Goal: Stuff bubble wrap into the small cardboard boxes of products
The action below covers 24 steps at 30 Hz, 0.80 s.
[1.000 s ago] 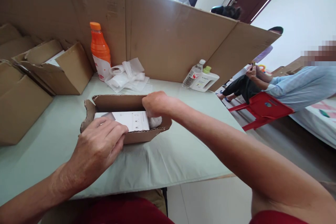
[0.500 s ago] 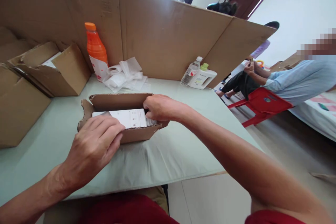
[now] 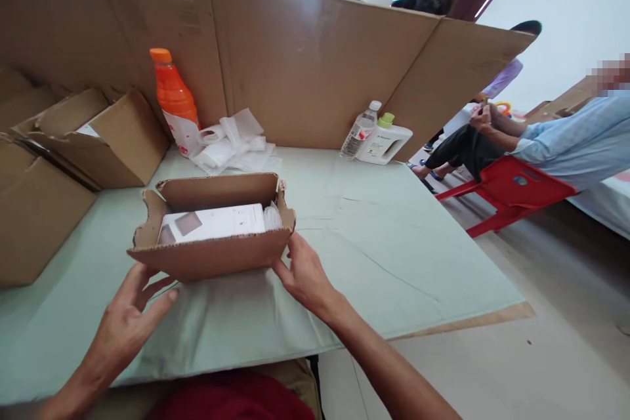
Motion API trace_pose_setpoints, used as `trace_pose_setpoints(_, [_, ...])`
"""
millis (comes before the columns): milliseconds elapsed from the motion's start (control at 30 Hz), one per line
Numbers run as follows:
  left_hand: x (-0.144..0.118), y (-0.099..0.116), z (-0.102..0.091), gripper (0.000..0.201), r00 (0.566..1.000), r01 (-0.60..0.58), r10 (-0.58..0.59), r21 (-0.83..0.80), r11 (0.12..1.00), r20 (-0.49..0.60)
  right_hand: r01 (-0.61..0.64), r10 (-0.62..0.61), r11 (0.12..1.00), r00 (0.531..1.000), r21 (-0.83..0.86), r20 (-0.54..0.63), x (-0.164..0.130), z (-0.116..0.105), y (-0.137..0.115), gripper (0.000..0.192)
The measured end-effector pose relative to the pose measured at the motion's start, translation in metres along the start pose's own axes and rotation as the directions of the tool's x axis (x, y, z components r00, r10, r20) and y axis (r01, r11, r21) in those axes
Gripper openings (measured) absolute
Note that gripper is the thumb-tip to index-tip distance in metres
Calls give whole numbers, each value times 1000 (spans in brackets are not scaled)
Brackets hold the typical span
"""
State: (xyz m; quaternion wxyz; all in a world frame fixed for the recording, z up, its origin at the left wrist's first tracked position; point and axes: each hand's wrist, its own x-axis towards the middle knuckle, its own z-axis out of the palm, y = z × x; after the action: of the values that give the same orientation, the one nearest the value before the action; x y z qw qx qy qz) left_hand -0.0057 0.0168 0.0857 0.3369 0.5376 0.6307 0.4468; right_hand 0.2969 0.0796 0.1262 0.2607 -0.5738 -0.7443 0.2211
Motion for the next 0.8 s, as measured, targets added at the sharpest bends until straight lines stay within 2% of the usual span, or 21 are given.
trace_pose_setpoints(67, [16, 14, 14, 57, 1000, 11, -11, -92, 996, -5, -22, 20, 999, 998, -31, -54, 15, 3, -1, 22])
trace_pose_setpoints(167, [39, 40, 47, 59, 996, -59, 74, -229, 972, 57, -97, 87, 994, 982, -50, -170, 13, -19, 15, 22])
trace_pose_setpoints(267, [46, 53, 82, 61, 963, -101, 169, -300, 948, 210, -191, 159, 978, 940, -79, -302, -25, -41, 44, 21])
trace_pose_setpoints(367, [42, 54, 103, 58, 934, -119, 208, -296, 948, 292, -196, 123, 970, 908, -147, -400, -73, -39, 63, 25])
trace_pose_setpoints(467, [41, 50, 108, 49, 937, -125, 205, -275, 953, 284, -114, -26, 960, 874, -257, -485, -95, -20, 66, 24])
trace_pose_setpoints(567, [44, 49, 106, 46, 952, -102, 161, -225, 969, 260, -63, -136, 941, 828, -332, -544, -93, -6, 64, 19])
trace_pose_setpoints(633, [45, 50, 104, 45, 966, -79, 112, -145, 986, 232, -35, -150, 949, 823, -312, -548, -90, -5, 68, 20])
trace_pose_setpoints(700, [47, 53, 102, 39, 978, -86, 88, -16, 996, 188, -1, -130, 971, 838, -238, -531, -90, -11, 78, 38])
trace_pose_setpoints(800, [51, 58, 102, 31, 986, -134, 116, 161, 978, 115, 54, -64, 998, 892, -36, -448, -92, -27, 103, 80])
